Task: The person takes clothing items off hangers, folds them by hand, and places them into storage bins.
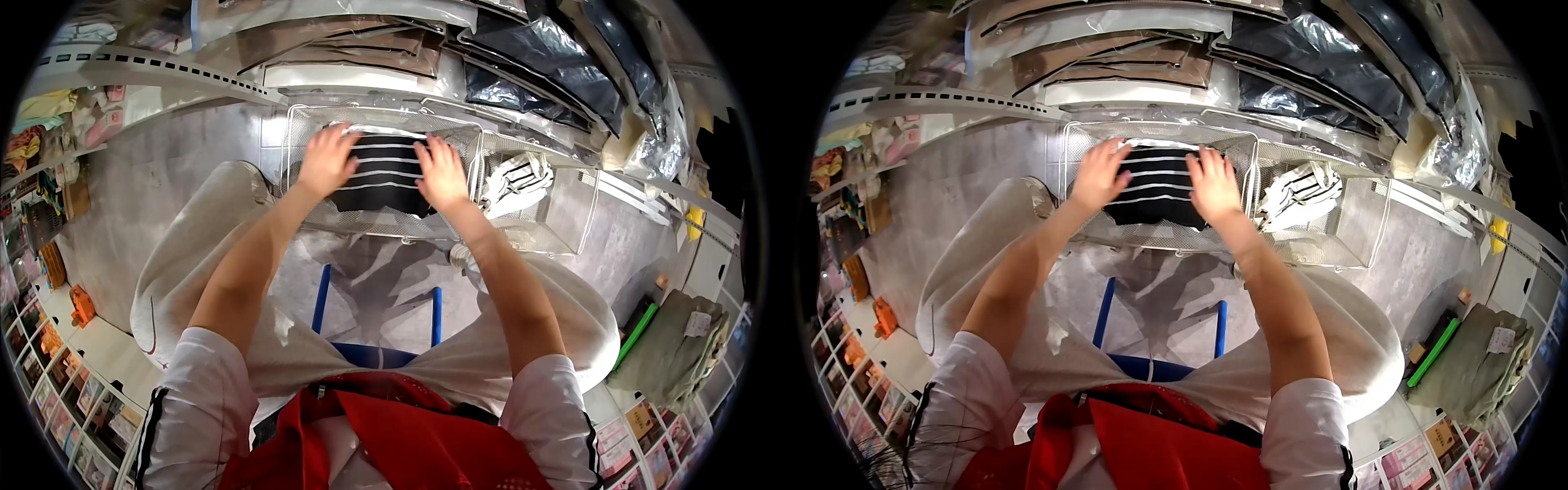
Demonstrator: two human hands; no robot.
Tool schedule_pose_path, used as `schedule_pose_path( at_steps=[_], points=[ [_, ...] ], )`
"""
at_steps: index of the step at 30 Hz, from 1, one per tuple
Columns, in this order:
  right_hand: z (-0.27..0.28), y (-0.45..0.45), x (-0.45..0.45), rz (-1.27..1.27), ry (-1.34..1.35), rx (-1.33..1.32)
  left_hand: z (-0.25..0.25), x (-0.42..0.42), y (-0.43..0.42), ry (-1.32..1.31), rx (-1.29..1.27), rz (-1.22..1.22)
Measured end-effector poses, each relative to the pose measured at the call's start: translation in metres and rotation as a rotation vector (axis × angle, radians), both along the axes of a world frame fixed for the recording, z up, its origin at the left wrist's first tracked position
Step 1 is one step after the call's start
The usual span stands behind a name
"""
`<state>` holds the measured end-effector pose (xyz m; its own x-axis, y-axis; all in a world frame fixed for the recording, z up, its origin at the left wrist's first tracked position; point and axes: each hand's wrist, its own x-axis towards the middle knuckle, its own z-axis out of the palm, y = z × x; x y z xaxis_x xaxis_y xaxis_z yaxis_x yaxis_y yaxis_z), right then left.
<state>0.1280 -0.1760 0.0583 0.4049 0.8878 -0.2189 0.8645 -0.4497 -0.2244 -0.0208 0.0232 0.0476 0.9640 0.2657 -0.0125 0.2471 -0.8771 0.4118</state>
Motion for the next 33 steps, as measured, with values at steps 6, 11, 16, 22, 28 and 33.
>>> schedule_pose_path(
  at_steps=[6, 11, 16, 22, 28, 33],
  points=[
    [-0.027, 0.013, -0.026, -0.107, 0.174, -0.497, -0.025, -0.003, -0.024, 0.582, 0.111, -0.183],
    [-0.073, 0.014, -0.041, -0.206, 0.186, -0.684, -0.076, 0.006, -0.035, 0.596, 0.198, -0.144],
    [-0.098, 0.017, -0.038, -0.325, 0.305, -0.644, -0.086, 0.011, -0.028, 0.609, 0.116, -0.130],
    [-0.090, 0.007, -0.032, -0.243, 0.299, -0.501, -0.087, 0.008, -0.036, 0.582, 0.232, -0.078],
    [-0.001, -0.039, 0.025, -0.681, 0.371, 0.718, -0.065, 0.014, -0.049, 0.703, 0.282, -0.019],
    [-0.036, -0.099, 0.066, -1.505, 0.162, 0.203, -0.008, 0.006, -0.047, 0.619, 0.226, -0.154]
  ],
)
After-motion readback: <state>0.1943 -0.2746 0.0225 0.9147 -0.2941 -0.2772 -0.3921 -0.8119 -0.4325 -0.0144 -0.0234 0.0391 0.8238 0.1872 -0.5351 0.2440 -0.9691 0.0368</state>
